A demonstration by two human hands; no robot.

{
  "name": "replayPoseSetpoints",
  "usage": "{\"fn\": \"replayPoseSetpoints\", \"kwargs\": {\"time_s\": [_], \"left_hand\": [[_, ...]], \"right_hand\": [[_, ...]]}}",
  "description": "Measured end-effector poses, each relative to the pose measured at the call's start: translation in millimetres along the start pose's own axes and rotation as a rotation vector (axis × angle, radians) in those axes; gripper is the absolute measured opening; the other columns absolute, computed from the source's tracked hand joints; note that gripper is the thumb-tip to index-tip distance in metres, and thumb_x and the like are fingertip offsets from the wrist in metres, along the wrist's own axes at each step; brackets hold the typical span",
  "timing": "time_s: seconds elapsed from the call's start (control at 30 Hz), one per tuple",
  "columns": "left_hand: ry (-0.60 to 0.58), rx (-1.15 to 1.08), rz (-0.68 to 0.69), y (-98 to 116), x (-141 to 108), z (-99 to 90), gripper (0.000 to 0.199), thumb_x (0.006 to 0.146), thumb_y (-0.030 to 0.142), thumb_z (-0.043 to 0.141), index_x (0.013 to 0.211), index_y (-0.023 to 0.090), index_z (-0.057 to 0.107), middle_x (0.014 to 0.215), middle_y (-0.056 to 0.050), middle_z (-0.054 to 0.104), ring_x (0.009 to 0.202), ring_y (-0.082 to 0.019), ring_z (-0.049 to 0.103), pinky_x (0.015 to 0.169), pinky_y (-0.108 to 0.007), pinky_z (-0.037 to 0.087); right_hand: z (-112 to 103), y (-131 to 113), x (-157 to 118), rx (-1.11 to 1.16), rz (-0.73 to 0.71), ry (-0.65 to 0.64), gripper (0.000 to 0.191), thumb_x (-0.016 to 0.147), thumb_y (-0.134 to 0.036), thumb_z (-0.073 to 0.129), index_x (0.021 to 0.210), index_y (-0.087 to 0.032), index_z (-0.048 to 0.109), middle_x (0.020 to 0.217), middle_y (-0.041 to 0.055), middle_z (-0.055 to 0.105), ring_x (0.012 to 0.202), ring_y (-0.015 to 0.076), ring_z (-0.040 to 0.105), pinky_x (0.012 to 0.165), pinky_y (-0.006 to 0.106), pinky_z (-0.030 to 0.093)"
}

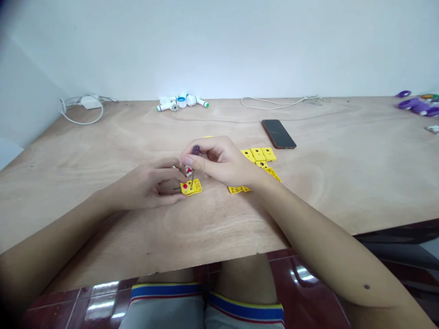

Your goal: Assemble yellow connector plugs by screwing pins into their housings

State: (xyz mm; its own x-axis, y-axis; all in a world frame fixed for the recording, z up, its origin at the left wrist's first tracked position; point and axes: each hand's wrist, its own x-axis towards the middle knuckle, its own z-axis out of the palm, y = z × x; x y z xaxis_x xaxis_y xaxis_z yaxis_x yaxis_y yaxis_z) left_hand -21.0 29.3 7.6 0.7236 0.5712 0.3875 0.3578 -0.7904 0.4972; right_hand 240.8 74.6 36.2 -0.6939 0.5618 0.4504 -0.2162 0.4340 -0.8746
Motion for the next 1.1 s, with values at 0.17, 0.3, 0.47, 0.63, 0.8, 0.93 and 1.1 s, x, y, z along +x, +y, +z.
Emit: {"fn": "replayPoseSetpoints", "kwargs": {"time_s": [0.17, 0.3, 0.47, 0.63, 0.8, 0.93, 1.1], "left_hand": [[-0.038, -0.005, -0.008, 0.8, 0.3, 0.1, 0.025, 0.105, 0.030, 0.074, 0.129, 0.022, 0.076, 0.130, -0.010, 0.079, 0.115, -0.024, 0.077, 0.096, -0.034, 0.063], [-0.047, 0.024, -0.026, 2.5, 0.5, -0.7, 0.028, 0.106, 0.034, 0.072, 0.132, 0.022, 0.076, 0.126, -0.010, 0.080, 0.105, -0.022, 0.078, 0.086, -0.031, 0.062], [-0.039, 0.018, -0.018, 2.8, 0.7, -0.1, 0.028, 0.107, 0.033, 0.072, 0.132, 0.022, 0.077, 0.125, -0.010, 0.081, 0.105, -0.022, 0.078, 0.085, -0.031, 0.062], [-0.024, 0.021, -0.025, 3.8, 1.3, 0.0, 0.026, 0.106, 0.034, 0.073, 0.131, 0.023, 0.076, 0.116, -0.008, 0.081, 0.093, -0.019, 0.076, 0.077, -0.028, 0.059], [-0.032, 0.009, -0.014, 6.4, 3.3, -1.7, 0.025, 0.106, 0.033, 0.072, 0.129, 0.023, 0.077, 0.123, -0.010, 0.081, 0.104, -0.021, 0.077, 0.082, -0.030, 0.060], [-0.047, 0.019, -0.038, 5.0, 2.4, -1.9, 0.028, 0.106, 0.033, 0.073, 0.131, 0.022, 0.078, 0.119, -0.009, 0.080, 0.098, -0.020, 0.075, 0.079, -0.029, 0.059], [-0.041, -0.001, -0.030, 5.3, 2.4, -1.7, 0.026, 0.106, 0.033, 0.073, 0.130, 0.024, 0.078, 0.122, -0.009, 0.079, 0.101, -0.020, 0.075, 0.081, -0.029, 0.059]], "right_hand": [[2.1, 4.2, -1.8, 0.039, 0.021, -0.029, 0.017, 0.109, -0.033, 0.076, 0.101, -0.018, 0.080, 0.089, 0.0009, 0.075, 0.064, 0.0078, 0.058, 0.057, 0.020, 0.051], [1.9, 5.9, -2.3, 0.069, 0.020, -0.026, 0.018, 0.109, -0.032, 0.075, 0.100, -0.017, 0.079, 0.088, 0.0005, 0.074, 0.061, 0.0067, 0.058, 0.057, 0.020, 0.052], [-0.4, 3.5, -1.6, 0.060, 0.014, -0.050, 0.020, 0.110, -0.030, 0.074, 0.095, -0.017, 0.077, 0.086, 0.0001, 0.072, 0.061, 0.0061, 0.058, 0.058, 0.020, 0.052], [0.1, 6.0, -4.1, -0.018, 0.001, -0.033, 0.019, 0.114, -0.029, 0.065, 0.103, -0.018, 0.077, 0.090, 0.0008, 0.071, 0.066, 0.0078, 0.059, 0.058, 0.020, 0.051], [3.8, 6.0, -5.1, -0.205, -0.048, 0.034, 0.017, 0.112, -0.030, 0.069, 0.124, -0.020, 0.075, 0.096, 0.0011, 0.066, 0.076, 0.0109, 0.058, 0.063, 0.023, 0.049], [6.0, 3.6, -1.6, -0.149, -0.099, -0.013, 0.016, 0.111, -0.033, 0.073, 0.103, -0.019, 0.073, 0.091, 0.0001, 0.068, 0.075, 0.0104, 0.058, 0.067, 0.025, 0.049], [7.7, 3.2, 1.9, -0.121, -0.158, -0.046, 0.028, 0.117, -0.038, 0.062, 0.105, -0.019, 0.079, 0.094, 0.0023, 0.073, 0.080, 0.0109, 0.063, 0.075, 0.026, 0.054]]}}
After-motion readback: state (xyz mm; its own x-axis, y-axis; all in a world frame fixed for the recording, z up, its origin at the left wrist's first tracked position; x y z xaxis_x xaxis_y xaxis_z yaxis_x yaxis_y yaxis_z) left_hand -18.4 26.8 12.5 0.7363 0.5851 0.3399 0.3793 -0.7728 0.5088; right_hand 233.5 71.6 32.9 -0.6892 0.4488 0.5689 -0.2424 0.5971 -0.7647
